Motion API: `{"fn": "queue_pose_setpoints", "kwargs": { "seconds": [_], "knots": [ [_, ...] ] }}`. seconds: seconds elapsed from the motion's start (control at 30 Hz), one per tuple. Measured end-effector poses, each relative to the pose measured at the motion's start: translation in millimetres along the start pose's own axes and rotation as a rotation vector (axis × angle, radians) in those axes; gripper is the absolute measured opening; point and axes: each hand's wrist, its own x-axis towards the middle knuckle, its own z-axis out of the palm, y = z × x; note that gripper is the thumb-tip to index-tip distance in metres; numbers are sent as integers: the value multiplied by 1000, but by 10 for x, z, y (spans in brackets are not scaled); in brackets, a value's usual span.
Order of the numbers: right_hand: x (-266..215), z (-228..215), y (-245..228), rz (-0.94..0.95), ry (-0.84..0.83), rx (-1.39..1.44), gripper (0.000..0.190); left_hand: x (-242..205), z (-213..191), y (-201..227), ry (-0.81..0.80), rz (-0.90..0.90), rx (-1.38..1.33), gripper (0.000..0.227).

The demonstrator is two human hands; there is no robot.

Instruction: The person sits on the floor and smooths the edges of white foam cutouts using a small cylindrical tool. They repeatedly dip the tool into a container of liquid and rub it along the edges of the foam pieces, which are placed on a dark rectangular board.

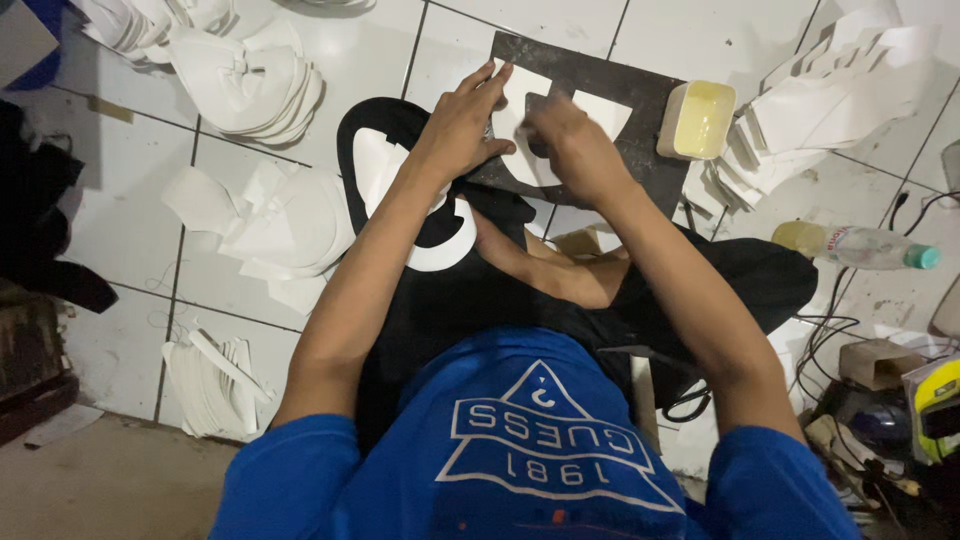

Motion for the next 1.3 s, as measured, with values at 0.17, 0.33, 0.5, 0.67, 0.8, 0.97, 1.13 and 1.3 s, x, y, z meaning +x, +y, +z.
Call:
{"fn": "queue_pose_setpoints", "kwargs": {
  "seconds": [0.17,0.33,0.5,0.67,0.8,0.97,1.13,1.3],
  "knots": [
    [-170,-8,42,-6,-68,-7,25,3,68,-69,37,56,-11,96],
    [177,42,179,-105,124,52,2,0,26,6,-4,-11,58,100],
    [312,92,370,15,224,51,11,7,-9,47,2,-18,9,96],
    [222,4,427,72,193,-20,23,12,10,39,-2,-17,19,97],
    [133,-43,469,66,164,-85,15,-1,19,19,26,26,37,95],
    [-40,-397,276,66,341,-16,18,0,20,56,20,-8,38,96],
    [-502,-1048,65,101,612,-106,17,-46,111,160,-3,-54,149,91],
    [-970,-1173,456,401,605,-49,29,-137,264,299,127,-45,449,45]
  ]
}}
